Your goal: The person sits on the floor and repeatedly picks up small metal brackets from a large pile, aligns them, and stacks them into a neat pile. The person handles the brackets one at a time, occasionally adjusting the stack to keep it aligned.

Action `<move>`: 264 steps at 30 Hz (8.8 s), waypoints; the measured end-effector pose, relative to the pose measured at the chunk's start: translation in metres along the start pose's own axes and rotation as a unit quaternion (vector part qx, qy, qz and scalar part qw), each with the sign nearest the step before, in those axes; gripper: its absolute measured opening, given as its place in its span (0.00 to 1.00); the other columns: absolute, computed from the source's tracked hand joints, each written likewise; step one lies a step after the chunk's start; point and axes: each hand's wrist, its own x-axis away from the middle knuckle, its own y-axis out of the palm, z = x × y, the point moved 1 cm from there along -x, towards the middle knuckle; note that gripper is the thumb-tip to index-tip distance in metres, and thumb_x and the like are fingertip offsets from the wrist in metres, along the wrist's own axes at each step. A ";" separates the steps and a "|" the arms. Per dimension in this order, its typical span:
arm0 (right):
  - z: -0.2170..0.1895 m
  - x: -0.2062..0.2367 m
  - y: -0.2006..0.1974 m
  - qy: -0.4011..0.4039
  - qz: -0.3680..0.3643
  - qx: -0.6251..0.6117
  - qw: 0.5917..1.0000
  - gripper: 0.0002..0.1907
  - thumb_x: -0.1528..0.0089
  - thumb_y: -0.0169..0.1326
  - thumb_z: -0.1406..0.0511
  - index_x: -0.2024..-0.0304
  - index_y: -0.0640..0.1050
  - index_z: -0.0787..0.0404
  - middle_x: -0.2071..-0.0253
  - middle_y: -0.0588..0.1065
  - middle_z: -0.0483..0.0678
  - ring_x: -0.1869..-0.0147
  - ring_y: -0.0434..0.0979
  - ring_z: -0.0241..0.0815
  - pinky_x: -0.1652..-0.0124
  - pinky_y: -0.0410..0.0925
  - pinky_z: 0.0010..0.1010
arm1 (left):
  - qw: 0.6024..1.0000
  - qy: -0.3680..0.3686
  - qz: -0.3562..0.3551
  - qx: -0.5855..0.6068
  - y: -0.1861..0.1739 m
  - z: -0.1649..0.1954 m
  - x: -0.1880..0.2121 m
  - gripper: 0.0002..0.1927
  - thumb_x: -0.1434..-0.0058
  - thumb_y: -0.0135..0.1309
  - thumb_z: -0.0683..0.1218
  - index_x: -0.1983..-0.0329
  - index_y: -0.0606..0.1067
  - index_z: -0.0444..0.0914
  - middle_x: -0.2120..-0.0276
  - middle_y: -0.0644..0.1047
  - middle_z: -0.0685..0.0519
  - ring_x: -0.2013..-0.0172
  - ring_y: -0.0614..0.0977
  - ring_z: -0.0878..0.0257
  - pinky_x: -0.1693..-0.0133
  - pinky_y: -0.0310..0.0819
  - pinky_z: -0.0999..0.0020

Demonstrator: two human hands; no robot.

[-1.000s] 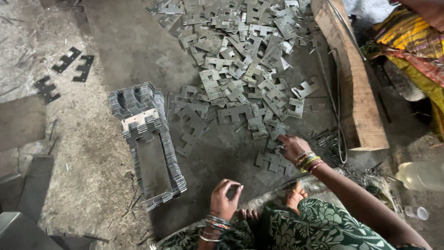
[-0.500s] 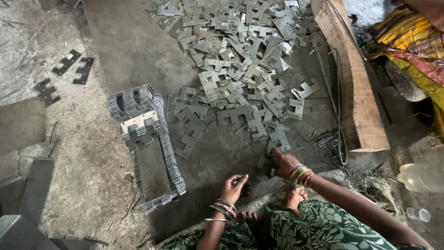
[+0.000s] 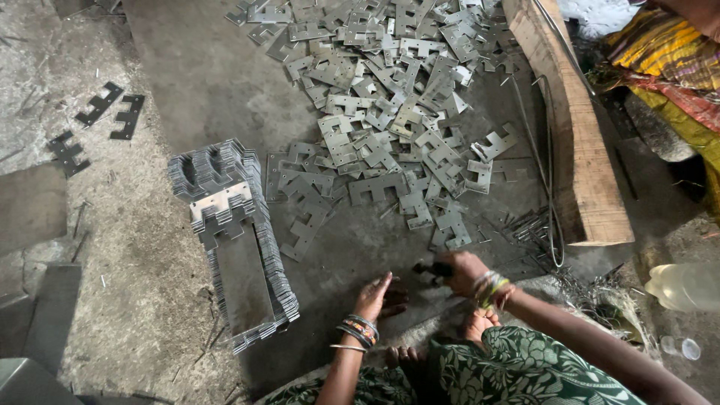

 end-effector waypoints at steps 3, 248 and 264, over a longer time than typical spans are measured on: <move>-0.012 0.003 -0.008 -0.224 0.091 0.088 0.966 0.10 0.39 0.58 0.63 0.54 0.79 0.52 0.52 0.77 0.48 0.47 0.78 0.48 0.50 0.75 0.41 | 0.998 -0.029 -0.042 0.030 0.003 0.014 0.000 0.31 0.39 0.50 0.69 0.47 0.77 0.41 0.65 0.85 0.49 0.72 0.83 0.64 0.70 0.80 0.65; -0.080 -0.073 -0.086 0.013 -0.060 -0.016 0.998 0.20 0.50 0.67 0.57 0.61 0.81 0.62 0.68 0.83 0.54 0.63 0.86 0.53 0.60 0.78 0.39 | 0.982 0.126 0.099 0.100 -0.032 -0.037 0.007 0.28 0.37 0.54 0.58 0.40 0.70 0.37 0.50 0.79 0.45 0.52 0.80 0.52 0.51 0.76 0.54; -0.055 -0.033 -0.047 0.065 0.070 0.161 0.982 0.29 0.41 0.53 0.67 0.38 0.64 0.67 0.58 0.78 0.63 0.56 0.82 0.62 0.61 0.77 0.47 | 0.970 0.170 -0.008 0.175 -0.042 -0.058 -0.015 0.32 0.29 0.54 0.56 0.31 0.67 0.29 0.38 0.70 0.43 0.39 0.72 0.50 0.37 0.62 0.51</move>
